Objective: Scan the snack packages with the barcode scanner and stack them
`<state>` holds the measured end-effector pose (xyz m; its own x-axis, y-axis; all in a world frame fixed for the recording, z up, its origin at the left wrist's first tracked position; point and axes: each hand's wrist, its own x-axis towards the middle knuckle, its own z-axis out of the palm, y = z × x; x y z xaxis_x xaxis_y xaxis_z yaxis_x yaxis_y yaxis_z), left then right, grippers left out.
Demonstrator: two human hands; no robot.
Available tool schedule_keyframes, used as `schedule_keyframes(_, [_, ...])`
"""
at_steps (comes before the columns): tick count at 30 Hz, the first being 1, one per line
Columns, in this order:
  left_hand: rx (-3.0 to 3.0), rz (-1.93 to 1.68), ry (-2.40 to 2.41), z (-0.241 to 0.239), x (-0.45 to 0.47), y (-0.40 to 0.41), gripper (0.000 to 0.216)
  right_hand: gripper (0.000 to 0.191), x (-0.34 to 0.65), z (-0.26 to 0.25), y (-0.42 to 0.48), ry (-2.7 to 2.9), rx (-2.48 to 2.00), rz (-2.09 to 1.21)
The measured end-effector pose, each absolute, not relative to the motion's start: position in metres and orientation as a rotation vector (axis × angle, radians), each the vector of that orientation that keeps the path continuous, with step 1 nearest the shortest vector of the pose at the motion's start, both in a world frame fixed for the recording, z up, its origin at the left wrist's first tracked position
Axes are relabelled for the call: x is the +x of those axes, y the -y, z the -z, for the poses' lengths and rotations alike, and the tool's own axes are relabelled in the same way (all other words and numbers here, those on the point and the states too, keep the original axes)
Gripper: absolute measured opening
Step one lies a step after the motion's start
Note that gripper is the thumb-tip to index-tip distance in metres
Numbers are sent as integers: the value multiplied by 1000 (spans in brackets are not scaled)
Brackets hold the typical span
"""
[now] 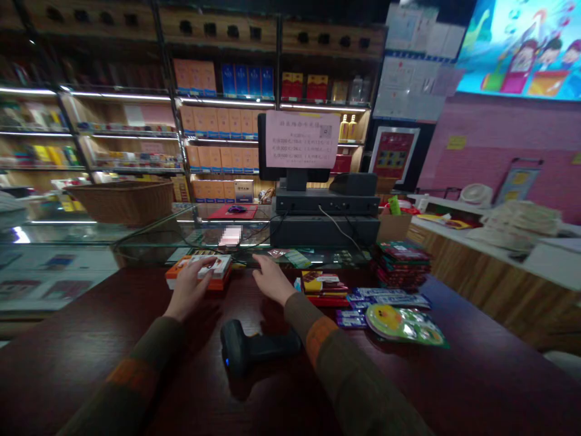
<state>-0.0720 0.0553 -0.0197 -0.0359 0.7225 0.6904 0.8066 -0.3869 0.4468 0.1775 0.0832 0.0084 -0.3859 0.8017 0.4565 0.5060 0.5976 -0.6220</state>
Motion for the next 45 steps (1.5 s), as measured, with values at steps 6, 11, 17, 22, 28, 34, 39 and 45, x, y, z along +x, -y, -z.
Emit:
schedule_keyframes(6, [-2339,1271,1615,9,-44,-58,33,52,222,-19,-77,2059,-1025,-431])
schedule_keyframes(11, [-2498,1084,1550,-11,-18,-56,32,50,260,-22,-73,2008,-1125,-376])
schedule_keyframes(17, [-2711,859,1464,-35,19,-56,36,48,303,-19,-75,1950,-1251,-352])
schedule_keyframes(22, [-2801,694,1424,-43,52,-61,51,48,335,-17,-74,1914,-1302,-378])
schedule_keyframes(28, [-2904,537,1368,-38,86,-75,88,55,374,-7,-74,1864,-1333,-501])
schedule_keyframes(34, [-2947,359,1357,-32,115,-86,111,88,404,4,-71,1848,-1334,-738])
schedule_keyframes(39, [-2980,223,1363,-34,136,-89,119,107,418,1,-64,1914,-1287,-897])
schedule_keyframes(45, [-3018,105,1335,-30,150,-94,122,112,421,-4,-62,1998,-1319,-941])
